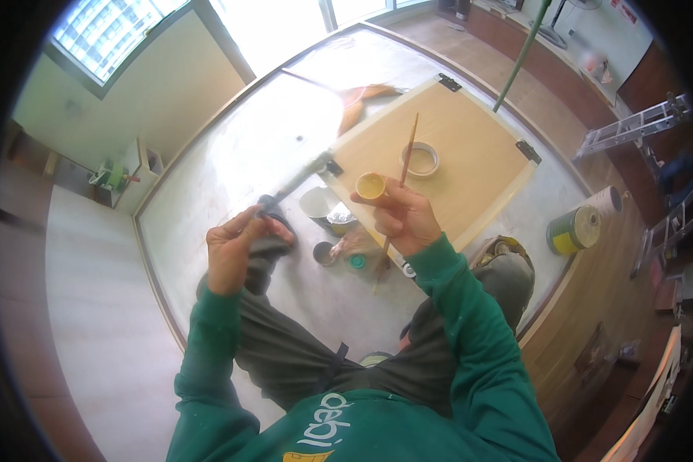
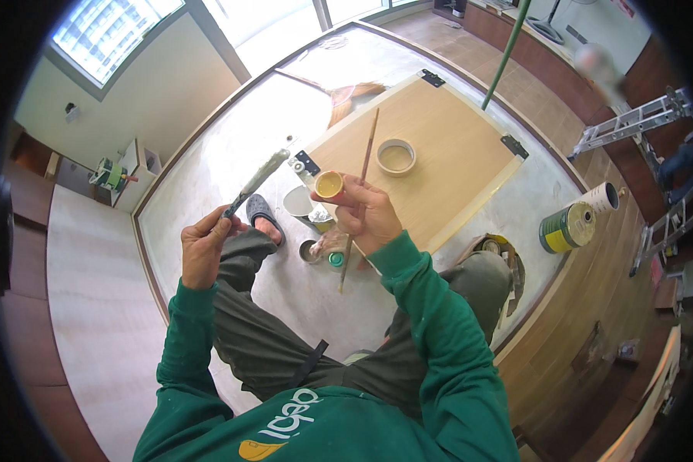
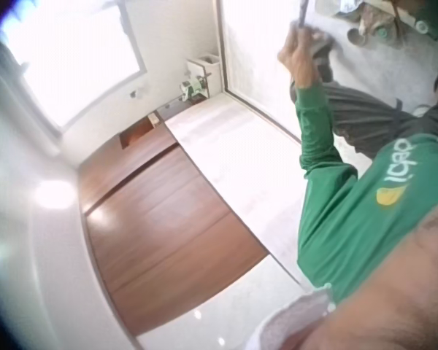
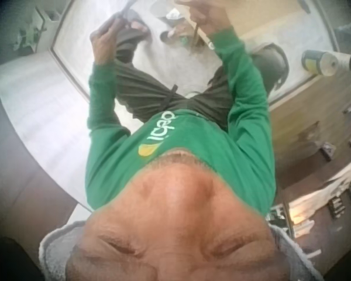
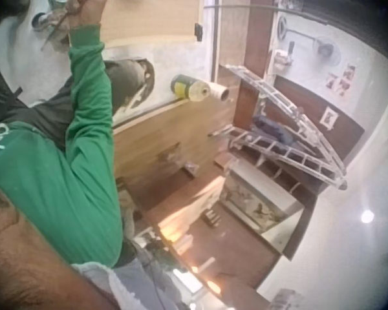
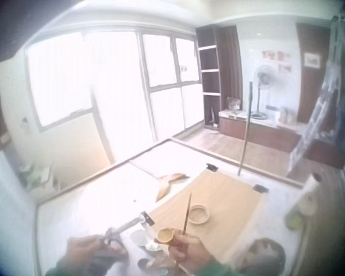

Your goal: The person sits on the floor and mixes a yellowish liquid in a small container using a paintbrush. They repeatedly dip the brush into a larger paint can and stir the contents of the small container, occasionally using a syringe to transfer liquid.

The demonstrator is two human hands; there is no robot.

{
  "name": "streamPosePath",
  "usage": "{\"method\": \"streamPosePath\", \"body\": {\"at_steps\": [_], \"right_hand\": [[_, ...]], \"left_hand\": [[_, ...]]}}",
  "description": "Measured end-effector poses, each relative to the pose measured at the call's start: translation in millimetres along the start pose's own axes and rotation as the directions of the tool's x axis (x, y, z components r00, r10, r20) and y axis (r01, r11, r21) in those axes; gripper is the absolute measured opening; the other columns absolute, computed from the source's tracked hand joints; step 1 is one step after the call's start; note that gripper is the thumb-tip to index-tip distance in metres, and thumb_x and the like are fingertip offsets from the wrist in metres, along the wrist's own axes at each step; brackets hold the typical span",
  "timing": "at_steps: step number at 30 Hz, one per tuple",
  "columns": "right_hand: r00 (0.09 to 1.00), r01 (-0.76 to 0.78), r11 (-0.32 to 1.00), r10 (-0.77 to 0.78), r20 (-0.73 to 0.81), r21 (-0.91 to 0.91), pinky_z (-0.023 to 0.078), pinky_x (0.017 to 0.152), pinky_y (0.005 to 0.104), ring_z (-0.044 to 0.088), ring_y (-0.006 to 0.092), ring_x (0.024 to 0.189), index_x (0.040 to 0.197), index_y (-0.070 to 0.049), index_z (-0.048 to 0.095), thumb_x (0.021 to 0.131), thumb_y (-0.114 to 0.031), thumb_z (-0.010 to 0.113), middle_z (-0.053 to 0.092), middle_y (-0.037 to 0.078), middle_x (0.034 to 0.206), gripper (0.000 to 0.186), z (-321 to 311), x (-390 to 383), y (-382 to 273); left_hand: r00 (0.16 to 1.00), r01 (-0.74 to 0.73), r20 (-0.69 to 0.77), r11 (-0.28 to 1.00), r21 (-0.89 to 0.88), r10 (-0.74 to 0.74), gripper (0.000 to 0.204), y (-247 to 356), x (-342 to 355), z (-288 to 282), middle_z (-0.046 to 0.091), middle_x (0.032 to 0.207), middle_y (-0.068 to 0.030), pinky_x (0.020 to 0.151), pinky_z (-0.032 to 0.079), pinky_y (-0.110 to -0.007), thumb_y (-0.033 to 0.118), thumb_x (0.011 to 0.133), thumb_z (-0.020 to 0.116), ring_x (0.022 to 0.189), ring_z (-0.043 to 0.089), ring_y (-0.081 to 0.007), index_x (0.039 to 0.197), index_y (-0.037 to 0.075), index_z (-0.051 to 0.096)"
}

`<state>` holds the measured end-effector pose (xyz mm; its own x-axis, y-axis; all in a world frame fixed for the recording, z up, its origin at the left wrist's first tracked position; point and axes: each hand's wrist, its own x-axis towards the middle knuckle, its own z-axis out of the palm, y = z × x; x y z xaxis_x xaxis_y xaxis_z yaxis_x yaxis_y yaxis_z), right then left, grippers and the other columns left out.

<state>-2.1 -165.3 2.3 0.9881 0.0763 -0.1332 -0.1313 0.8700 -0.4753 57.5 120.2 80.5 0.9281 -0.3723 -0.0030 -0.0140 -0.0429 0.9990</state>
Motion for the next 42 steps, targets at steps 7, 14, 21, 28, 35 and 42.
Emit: {"method": "streamPosePath", "body": {"at_steps": [7, 14, 21, 28, 35, 42], "right_hand": [[0.998, 0.041, 0.999, -0.040, 0.043, -0.004, 0.031, 0.048, 0.0184, 0.034, 0.0058, 0.052, 0.130, -0.002, 0.056, 0.107, -0.028, 0.051, 0.068, 0.027, 0.121, 0.036, 7.4, -6.6, -4.7], [0.997, 0.057, 0.998, -0.058, 0.046, 0.019, 0.031, 0.048, 0.0188, 0.034, 0.0060, 0.053, 0.130, -0.003, 0.056, 0.107, -0.029, 0.050, 0.068, 0.025, 0.121, 0.035, 13.8, -14.9, -11.3], [0.996, 0.071, 0.997, -0.072, 0.053, 0.027, 0.031, 0.047, 0.0181, 0.035, 0.0061, 0.053, 0.132, -0.004, 0.055, 0.107, -0.030, 0.051, 0.068, 0.026, 0.120, 0.036, 13.3, -18.7, -14.2], [0.996, 0.073, 0.997, -0.074, 0.051, 0.037, 0.031, 0.047, 0.0177, 0.035, 0.0058, 0.053, 0.133, -0.004, 0.055, 0.107, -0.031, 0.051, 0.068, 0.026, 0.120, 0.037, 16.2, -19.9, -14.6], [0.998, 0.057, 0.997, -0.059, 0.034, 0.051, 0.031, 0.046, 0.0184, 0.035, 0.0054, 0.053, 0.134, -0.005, 0.056, 0.108, -0.033, 0.051, 0.068, 0.024, 0.119, 0.038, 19.1, -21.5, -14.3], [0.998, 0.052, 0.997, -0.053, 0.018, 0.059, 0.033, 0.045, 0.0150, 0.035, 0.0044, 0.050, 0.131, -0.006, 0.058, 0.109, -0.035, 0.050, 0.069, 0.022, 0.112, 0.038, 24.6, -23.3, -16.1]], "left_hand": [[0.995, -0.050, 0.095, 0.996, 0.075, 0.043, 0.025, 29.6, -5.2, 16.1, 0.073, 0.089, -0.0114, 0.083, 0.055, -0.033, 0.004, 0.097, 0.068, 0.084, 0.071, -0.0203, 0.120, -0.004, 0.071], [0.962, -0.263, 0.162, 0.912, 0.315, 0.221, 0.026, 31.1, 3.7, 5.6, 0.072, 0.093, -0.0110, 0.084, 0.054, -0.032, 0.004, 0.096, 0.069, 0.087, 0.070, -0.0190, 0.120, -0.005, 0.071], [0.942, -0.324, 0.211, 0.874, 0.362, 0.261, 0.026, 45.5, 8.2, 9.6, 0.071, 0.094, -0.0113, 0.083, 0.054, -0.030, 0.004, 0.096, 0.069, 0.087, 0.070, -0.0184, 0.120, -0.005, 0.071], [0.940, -0.327, 0.216, 0.872, 0.364, 0.263, 0.026, 49.2, 9.1, 9.4, 0.071, 0.096, -0.0119, 0.084, 0.056, -0.030, -0.008, 0.094, 0.063, 0.088, 0.071, -0.0203, 0.117, -0.005, 0.073], [0.929, -0.355, 0.237, 0.865, 0.354, 0.285, 0.025, 44.4, 11.5, 8.3, 0.070, 0.095, -0.0110, 0.083, 0.055, -0.030, -0.004, 0.094, 0.065, 0.088, 0.070, -0.0192, 0.119, -0.005, 0.072], [0.921, -0.369, 0.259, 0.860, 0.352, 0.290, 0.026, 36.8, 15.4, 8.5, 0.070, 0.096, -0.0119, 0.082, 0.054, -0.029, 0.002, 0.096, 0.069, 0.087, 0.069, -0.0180, 0.120, -0.006, 0.070]]}}
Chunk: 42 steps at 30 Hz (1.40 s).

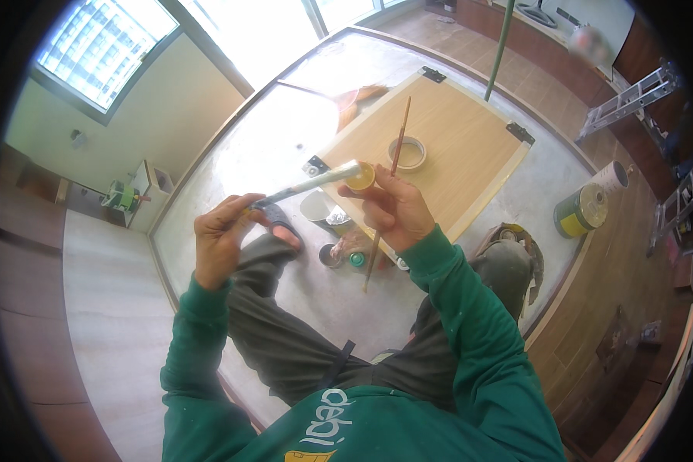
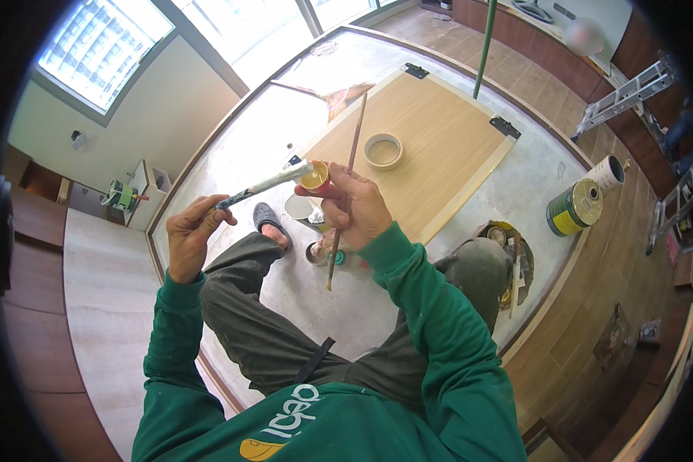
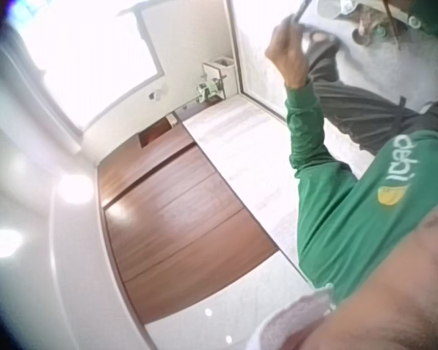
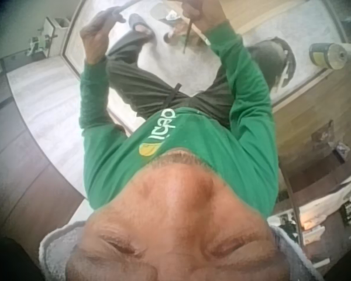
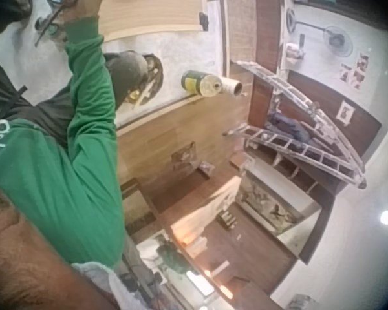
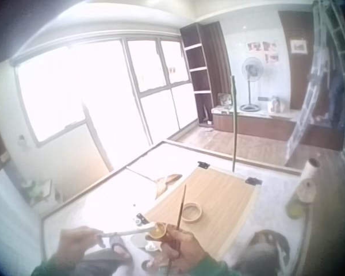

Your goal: The person sits on the floor and mixes a yellowish liquid in a small container using a paintbrush. They repeatedly dip the brush into a larger paint can and stir the contents of the small container, occasionally using a syringe to transfer liquid.

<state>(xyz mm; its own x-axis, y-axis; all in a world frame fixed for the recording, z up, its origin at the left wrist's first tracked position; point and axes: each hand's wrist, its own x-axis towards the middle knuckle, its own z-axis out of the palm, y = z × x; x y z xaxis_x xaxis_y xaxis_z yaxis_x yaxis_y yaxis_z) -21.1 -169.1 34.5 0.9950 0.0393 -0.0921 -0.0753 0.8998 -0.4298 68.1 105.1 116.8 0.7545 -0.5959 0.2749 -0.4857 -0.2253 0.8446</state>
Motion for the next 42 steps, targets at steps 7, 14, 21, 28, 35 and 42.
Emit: {"method": "streamPosePath", "body": {"at_steps": [7, 14, 21, 28, 35, 42], "right_hand": [[1.000, -0.009, 1.000, 0.009, -0.003, -0.002, 0.030, 0.045, 0.0195, 0.034, 0.0056, 0.051, 0.133, -0.005, 0.057, 0.109, -0.033, 0.048, 0.070, 0.024, 0.115, 0.038, -4.2, 2.2, 0.2], [1.000, -0.004, 1.000, 0.004, -0.016, -0.011, 0.030, 0.045, 0.0171, 0.034, 0.0050, 0.050, 0.130, -0.006, 0.058, 0.109, -0.034, 0.049, 0.069, 0.024, 0.114, 0.036, -1.6, 0.5, -0.6], [1.000, -0.014, 1.000, 0.013, -0.022, -0.015, 0.031, 0.045, 0.0159, 0.034, 0.0048, 0.050, 0.127, -0.006, 0.059, 0.109, -0.035, 0.049, 0.068, 0.024, 0.113, 0.035, 1.7, -1.5, -1.3], [1.000, -0.004, 1.000, 0.004, -0.005, -0.016, 0.031, 0.045, 0.0159, 0.034, 0.0047, 0.050, 0.129, -0.006, 0.059, 0.108, -0.035, 0.050, 0.069, 0.024, 0.112, 0.037, -1.1, -0.6, -0.6], [1.000, 0.013, 1.000, -0.013, 0.014, -0.021, 0.030, 0.044, 0.0169, 0.039, 0.0050, 0.052, 0.129, -0.004, 0.060, 0.108, -0.032, 0.052, 0.070, 0.022, 0.111, 0.036, -3.1, -0.3, 1.0], [1.000, 0.025, 1.000, -0.025, -0.010, -0.018, 0.029, 0.044, 0.0170, 0.040, 0.0049, 0.053, 0.128, -0.004, 0.060, 0.108, -0.031, 0.052, 0.070, 0.022, 0.111, 0.035, -3.5, 0.0, 2.6]], "left_hand": [[1.000, -0.004, -0.003, 0.997, 0.075, 0.005, 0.025, -9.4, 2.3, 0.5, 0.068, 0.092, -0.0095, 0.078, 0.054, -0.029, 0.002, 0.095, 0.070, 0.085, 0.068, -0.0167, 0.118, -0.007, 0.071], [1.000, 0.012, -0.029, 0.993, 0.114, -0.009, 0.032, -7.3, 0.8, 0.9, 0.069, 0.088, -0.0069, 0.081, 0.054, -0.028, -0.013, 0.090, 0.060, 0.082, 0.067, -0.0161, 0.115, -0.002, 0.075], [1.000, -0.025, -0.012, 0.989, 0.142, 0.027, 0.026, -4.3, -1.9, -10.6, 0.065, 0.091, -0.0081, 0.075, 0.053, -0.027, -0.001, 0.093, 0.070, 0.083, 0.067, -0.0149, 0.119, -0.007, 0.071], [0.997, -0.061, -0.033, 0.990, 0.126, 0.065, 0.029, 13.3, 2.3, -10.2, 0.065, 0.095, -0.0095, 0.080, 0.054, -0.027, -0.002, 0.093, 0.070, 0.087, 0.068, -0.0161, 0.122, -0.006, 0.070], [0.984, -0.124, -0.100, 0.971, 0.203, 0.146, 0.032, 7.7, -2.9, 4.9, 0.071, 0.098, -0.0085, 0.078, 0.053, -0.027, -0.012, 0.088, 0.068, 0.088, 0.068, -0.0168, 0.116, 0.000, 0.075], [0.974, -0.172, -0.074, 0.913, 0.370, 0.214, 0.033, 11.2, -3.8, 6.4, 0.070, 0.098, -0.0091, 0.077, 0.052, -0.027, -0.010, 0.086, 0.070, 0.089, 0.067, -0.0171, 0.116, 0.001, 0.075]]}}
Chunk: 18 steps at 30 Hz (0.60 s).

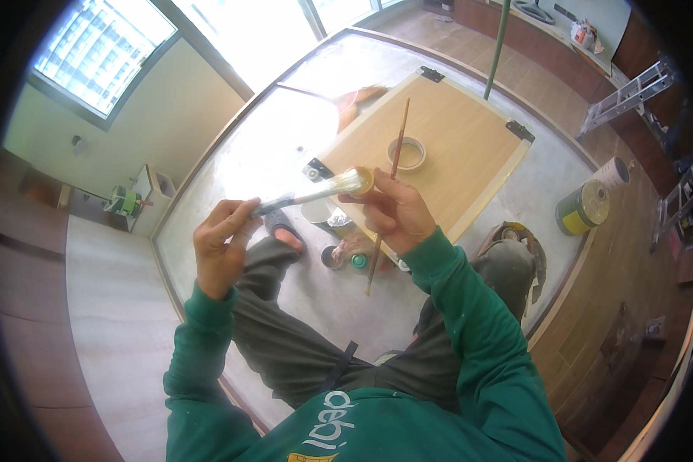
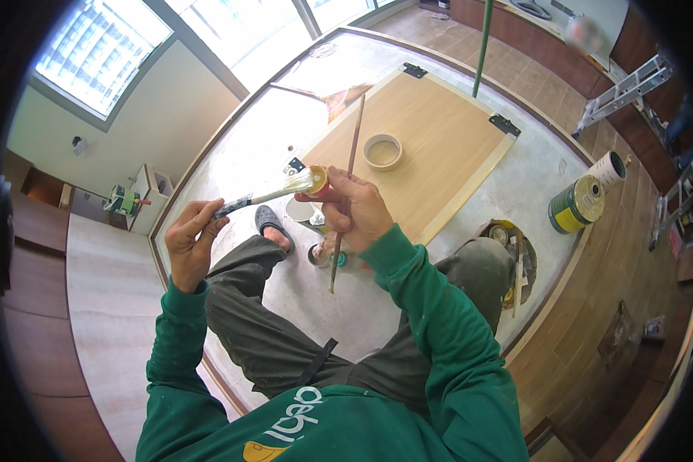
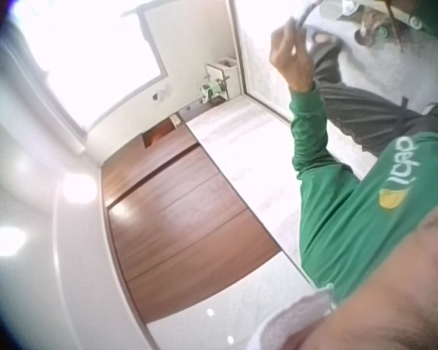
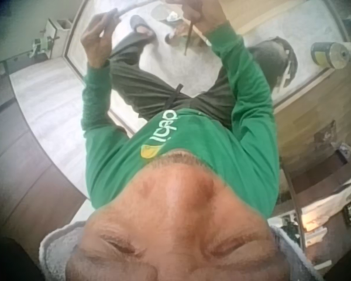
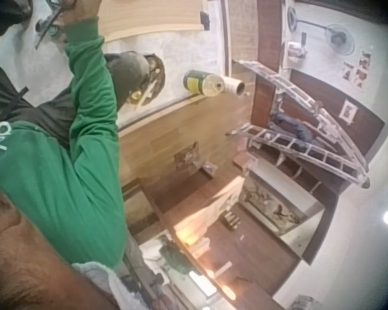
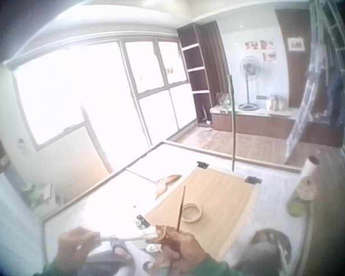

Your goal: The person sits on the floor and mixes a yellowish liquid in a small container using a paintbrush. They repeatedly dip the brush into a larger paint can and stir the contents of the small container, occasionally using a syringe to transfer liquid.

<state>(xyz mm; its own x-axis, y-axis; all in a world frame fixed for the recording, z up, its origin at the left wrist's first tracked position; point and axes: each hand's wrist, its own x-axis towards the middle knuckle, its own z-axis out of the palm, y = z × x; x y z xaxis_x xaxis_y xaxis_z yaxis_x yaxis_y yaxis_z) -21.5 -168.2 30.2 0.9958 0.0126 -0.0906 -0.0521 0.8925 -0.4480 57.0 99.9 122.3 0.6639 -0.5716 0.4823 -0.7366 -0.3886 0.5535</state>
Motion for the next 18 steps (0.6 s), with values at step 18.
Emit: {"method": "streamPosePath", "body": {"at_steps": [18], "right_hand": [[1.000, -0.015, 1.000, 0.015, 0.022, -0.012, 0.031, 0.044, 0.0198, 0.034, 0.0052, 0.051, 0.127, -0.003, 0.057, 0.108, -0.033, 0.050, 0.070, 0.025, 0.115, 0.037, -1.5, 0.6, -2.9]], "left_hand": [[0.998, -0.055, -0.040, 0.997, -0.045, 0.053, 0.032, 8.5, 10.7, -15.7, 0.070, 0.097, -0.0094, 0.076, 0.052, -0.025, -0.012, 0.085, 0.071, 0.086, 0.066, -0.0154, 0.116, -0.002, 0.074]]}}
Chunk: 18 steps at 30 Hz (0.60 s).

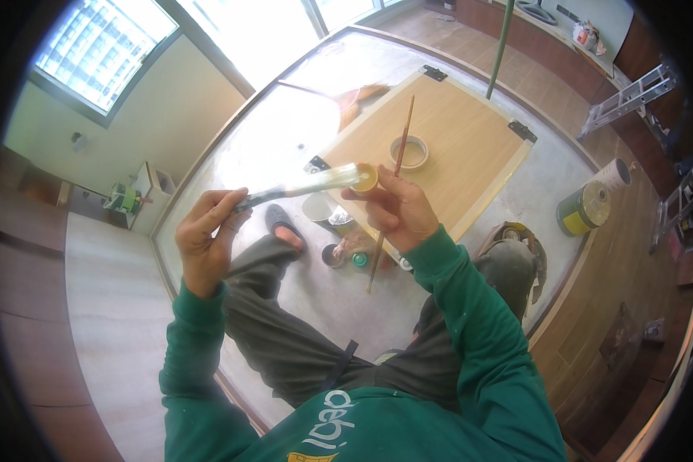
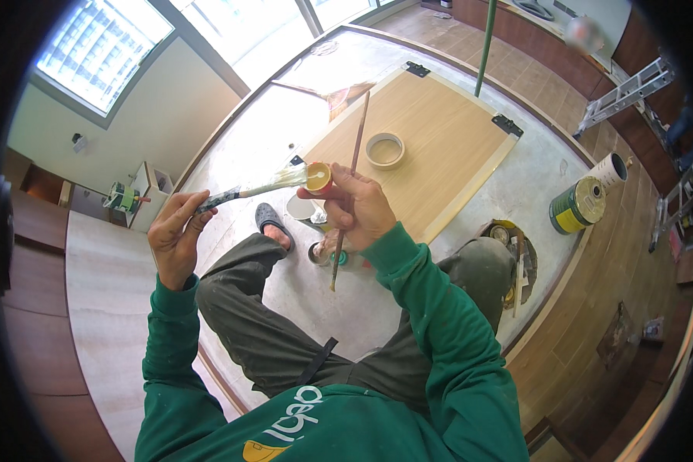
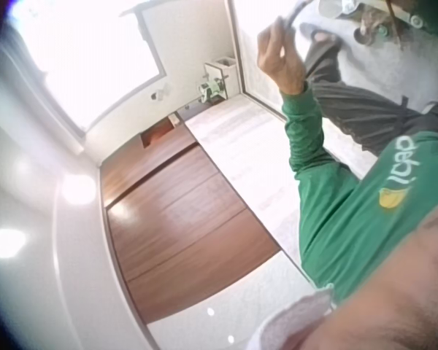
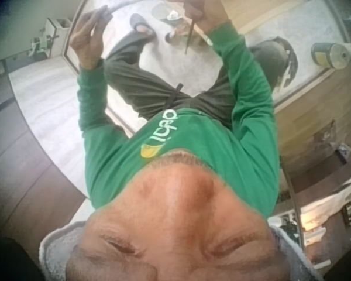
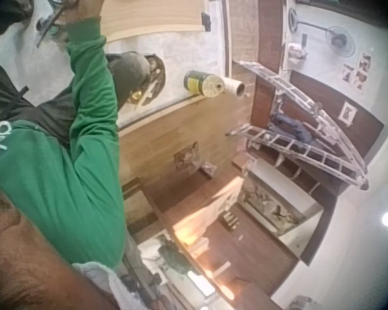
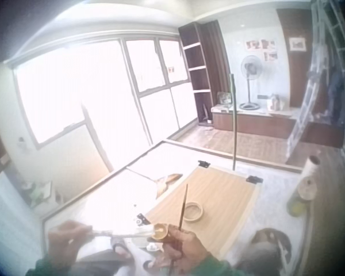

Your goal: The person sits on the floor and mixes a yellowish liquid in a small container using a paintbrush. They repeatedly dip the brush into a larger paint can and stir the contents of the small container, occasionally using a syringe to transfer liquid.

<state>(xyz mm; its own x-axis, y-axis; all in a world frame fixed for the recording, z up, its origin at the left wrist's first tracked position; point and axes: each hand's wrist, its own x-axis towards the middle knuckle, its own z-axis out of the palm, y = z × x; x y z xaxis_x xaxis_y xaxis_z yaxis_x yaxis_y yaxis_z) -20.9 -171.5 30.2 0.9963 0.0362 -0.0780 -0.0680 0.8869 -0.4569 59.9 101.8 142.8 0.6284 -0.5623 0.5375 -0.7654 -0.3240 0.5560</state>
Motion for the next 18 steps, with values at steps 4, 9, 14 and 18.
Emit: {"method": "streamPosePath", "body": {"at_steps": [4, 9, 14, 18], "right_hand": [[1.000, 0.001, 1.000, -0.001, 0.008, 0.016, 0.030, 0.045, 0.0189, 0.034, 0.0052, 0.051, 0.128, -0.002, 0.058, 0.108, -0.033, 0.051, 0.070, 0.025, 0.114, 0.037, -1.0, 0.4, 0.2], [1.000, -0.001, 1.000, 0.001, 0.005, 0.020, 0.030, 0.045, 0.0190, 0.034, 0.0052, 0.051, 0.129, -0.002, 0.058, 0.108, -0.033, 0.051, 0.071, 0.025, 0.113, 0.038, 0.0, -0.4, -0.3], [1.000, 0.004, 1.000, -0.004, 0.012, -0.017, 0.030, 0.045, 0.0186, 0.033, 0.0051, 0.051, 0.130, -0.002, 0.058, 0.108, -0.034, 0.050, 0.071, 0.023, 0.114, 0.040, 0.4, -0.9, -0.5], [1.000, 0.001, 1.000, 0.000, 0.031, -0.010, 0.030, 0.045, 0.0185, 0.033, 0.0050, 0.050, 0.131, -0.003, 0.058, 0.108, -0.034, 0.050, 0.071, 0.022, 0.114, 0.040, -0.8, -1.1, -0.4]], "left_hand": [[1.000, 0.024, 0.007, 0.999, -0.028, -0.023, 0.031, 2.5, 1.7, 2.1, 0.069, 0.095, -0.0096, 0.074, 0.052, -0.025, -0.013, 0.086, 0.069, 0.084, 0.066, -0.0149, 0.115, -0.003, 0.074], [0.990, 0.137, 0.064, 0.976, -0.172, -0.127, 0.026, 5.5, 2.8, 1.3, 0.068, 0.092, -0.0098, 0.073, 0.052, -0.026, -0.009, 0.090, 0.067, 0.081, 0.066, -0.0156, 0.116, -0.008, 0.071], [0.959, 0.275, 0.140, 0.922, -0.273, -0.244, 0.022, 5.6, 2.6, -1.5, 0.067, 0.088, -0.0096, 0.074, 0.051, -0.027, 0.000, 0.096, 0.065, 0.078, 0.066, -0.0158, 0.115, -0.009, 0.070], [0.946, 0.321, 0.163, 0.889, -0.325, -0.282, 0.022, -0.3, -0.8, -1.2, 0.069, 0.081, -0.0094, 0.073, 0.050, -0.029, 0.009, 0.100, 0.065, 0.073, 0.064, -0.0157, 0.115, -0.007, 0.070]]}}
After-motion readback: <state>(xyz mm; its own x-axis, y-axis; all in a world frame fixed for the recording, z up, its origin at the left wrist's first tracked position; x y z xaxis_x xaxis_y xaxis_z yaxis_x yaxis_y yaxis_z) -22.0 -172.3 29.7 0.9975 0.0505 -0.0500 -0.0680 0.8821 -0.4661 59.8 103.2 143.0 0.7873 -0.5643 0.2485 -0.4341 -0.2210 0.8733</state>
